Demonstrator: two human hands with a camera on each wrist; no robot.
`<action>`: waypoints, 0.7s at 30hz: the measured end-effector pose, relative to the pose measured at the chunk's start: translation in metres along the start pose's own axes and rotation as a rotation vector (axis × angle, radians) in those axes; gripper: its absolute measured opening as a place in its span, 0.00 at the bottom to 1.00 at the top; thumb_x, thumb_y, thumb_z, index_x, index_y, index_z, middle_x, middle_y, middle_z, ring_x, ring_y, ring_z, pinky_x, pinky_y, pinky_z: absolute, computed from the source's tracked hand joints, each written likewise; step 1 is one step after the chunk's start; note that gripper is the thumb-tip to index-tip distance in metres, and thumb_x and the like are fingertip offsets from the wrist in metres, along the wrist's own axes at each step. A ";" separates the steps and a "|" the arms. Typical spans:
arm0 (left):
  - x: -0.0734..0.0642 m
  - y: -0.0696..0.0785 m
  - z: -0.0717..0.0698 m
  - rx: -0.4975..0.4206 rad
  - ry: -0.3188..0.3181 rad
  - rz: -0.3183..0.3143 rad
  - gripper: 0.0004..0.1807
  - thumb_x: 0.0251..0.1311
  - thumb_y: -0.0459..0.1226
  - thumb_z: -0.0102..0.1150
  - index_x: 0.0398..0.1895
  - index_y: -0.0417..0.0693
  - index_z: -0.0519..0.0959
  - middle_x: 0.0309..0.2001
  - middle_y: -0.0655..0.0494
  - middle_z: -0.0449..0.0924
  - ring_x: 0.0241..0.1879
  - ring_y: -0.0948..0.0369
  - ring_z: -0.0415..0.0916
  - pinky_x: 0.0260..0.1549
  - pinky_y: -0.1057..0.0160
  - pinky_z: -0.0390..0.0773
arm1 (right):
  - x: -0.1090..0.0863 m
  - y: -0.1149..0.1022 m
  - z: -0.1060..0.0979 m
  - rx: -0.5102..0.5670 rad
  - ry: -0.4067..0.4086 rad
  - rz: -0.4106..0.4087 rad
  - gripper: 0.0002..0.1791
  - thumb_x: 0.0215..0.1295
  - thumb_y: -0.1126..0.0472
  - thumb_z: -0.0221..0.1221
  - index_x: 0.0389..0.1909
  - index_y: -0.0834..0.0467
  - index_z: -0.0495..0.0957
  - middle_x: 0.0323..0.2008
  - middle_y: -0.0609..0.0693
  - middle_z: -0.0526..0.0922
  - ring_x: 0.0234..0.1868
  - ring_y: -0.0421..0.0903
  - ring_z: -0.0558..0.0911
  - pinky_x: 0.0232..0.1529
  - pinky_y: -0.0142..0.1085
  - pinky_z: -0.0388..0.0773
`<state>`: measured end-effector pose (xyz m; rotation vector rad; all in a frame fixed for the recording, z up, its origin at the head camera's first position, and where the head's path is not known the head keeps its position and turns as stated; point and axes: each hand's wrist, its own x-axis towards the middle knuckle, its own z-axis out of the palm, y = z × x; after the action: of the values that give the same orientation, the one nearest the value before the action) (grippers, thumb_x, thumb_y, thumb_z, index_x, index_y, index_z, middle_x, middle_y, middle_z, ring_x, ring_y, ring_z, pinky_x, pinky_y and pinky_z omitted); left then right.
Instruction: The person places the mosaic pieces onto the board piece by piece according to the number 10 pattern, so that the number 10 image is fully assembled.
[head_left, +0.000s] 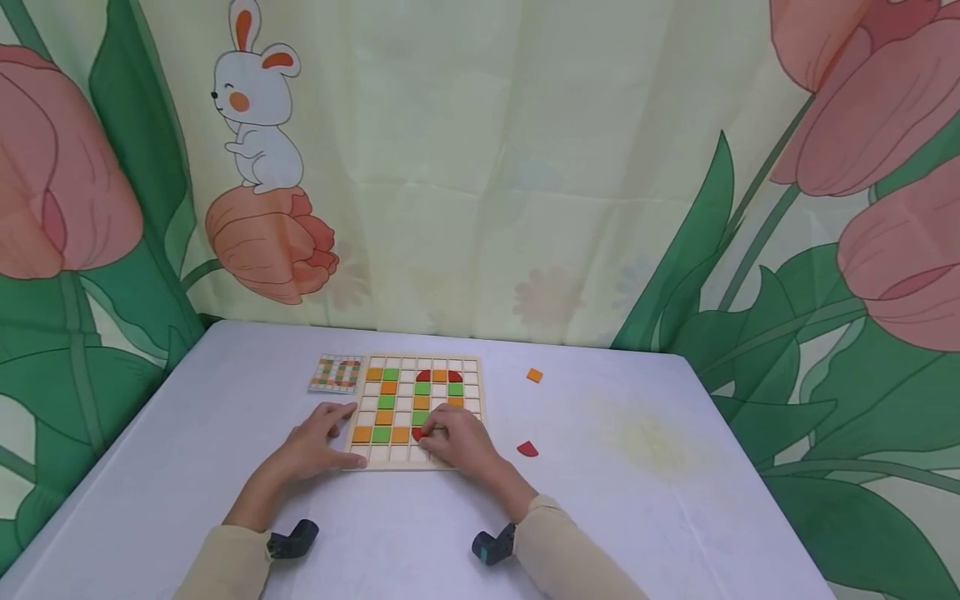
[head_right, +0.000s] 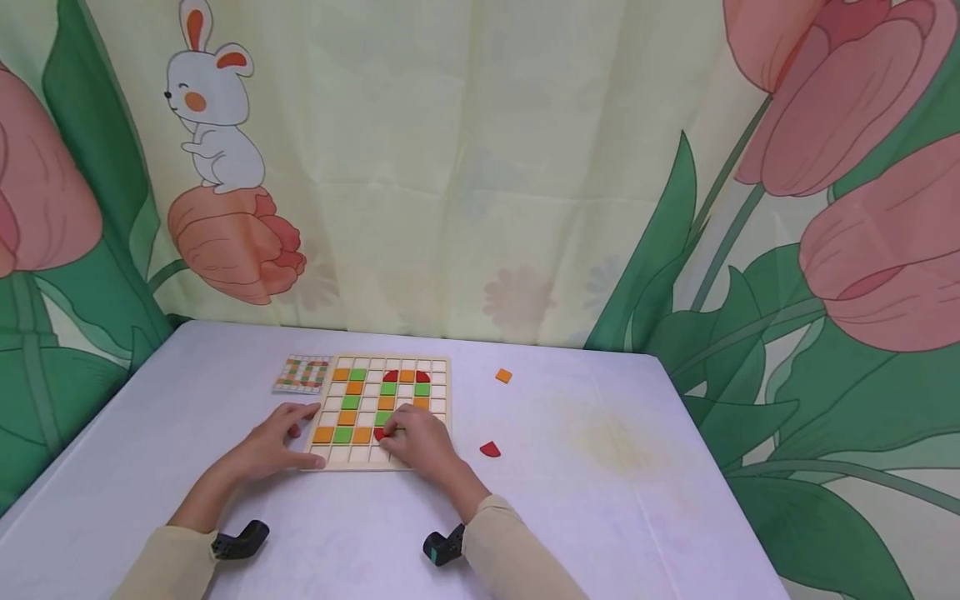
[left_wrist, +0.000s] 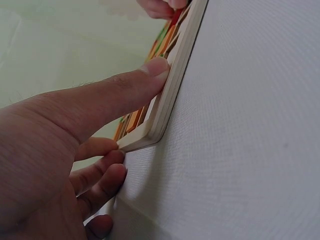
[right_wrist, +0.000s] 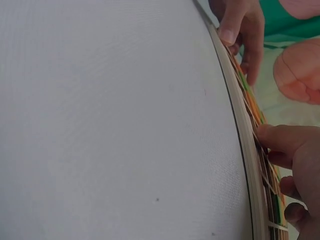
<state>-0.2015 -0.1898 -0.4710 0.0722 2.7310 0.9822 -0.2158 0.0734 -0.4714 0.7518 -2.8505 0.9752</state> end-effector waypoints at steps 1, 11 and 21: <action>0.000 0.000 0.000 -0.001 -0.001 0.000 0.59 0.36 0.58 0.76 0.73 0.51 0.59 0.58 0.48 0.65 0.48 0.54 0.65 0.34 0.61 0.65 | 0.000 -0.001 0.000 0.002 0.004 -0.002 0.04 0.59 0.55 0.67 0.34 0.49 0.85 0.38 0.39 0.82 0.44 0.37 0.78 0.47 0.30 0.76; -0.002 0.003 0.000 0.006 -0.001 0.004 0.58 0.36 0.58 0.76 0.73 0.50 0.60 0.57 0.47 0.66 0.47 0.53 0.65 0.34 0.61 0.64 | 0.001 0.001 0.001 -0.010 0.016 0.005 0.03 0.60 0.54 0.66 0.31 0.48 0.85 0.39 0.39 0.82 0.46 0.38 0.78 0.50 0.34 0.76; -0.002 -0.001 -0.001 0.005 -0.001 -0.013 0.60 0.36 0.60 0.76 0.74 0.51 0.59 0.56 0.48 0.66 0.48 0.54 0.64 0.35 0.60 0.64 | 0.002 0.007 -0.005 0.018 0.015 0.068 0.03 0.60 0.52 0.66 0.32 0.45 0.85 0.42 0.42 0.81 0.47 0.41 0.77 0.47 0.35 0.77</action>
<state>-0.2000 -0.1912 -0.4706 0.0552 2.7301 0.9715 -0.2208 0.0801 -0.4710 0.6503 -2.8756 1.0117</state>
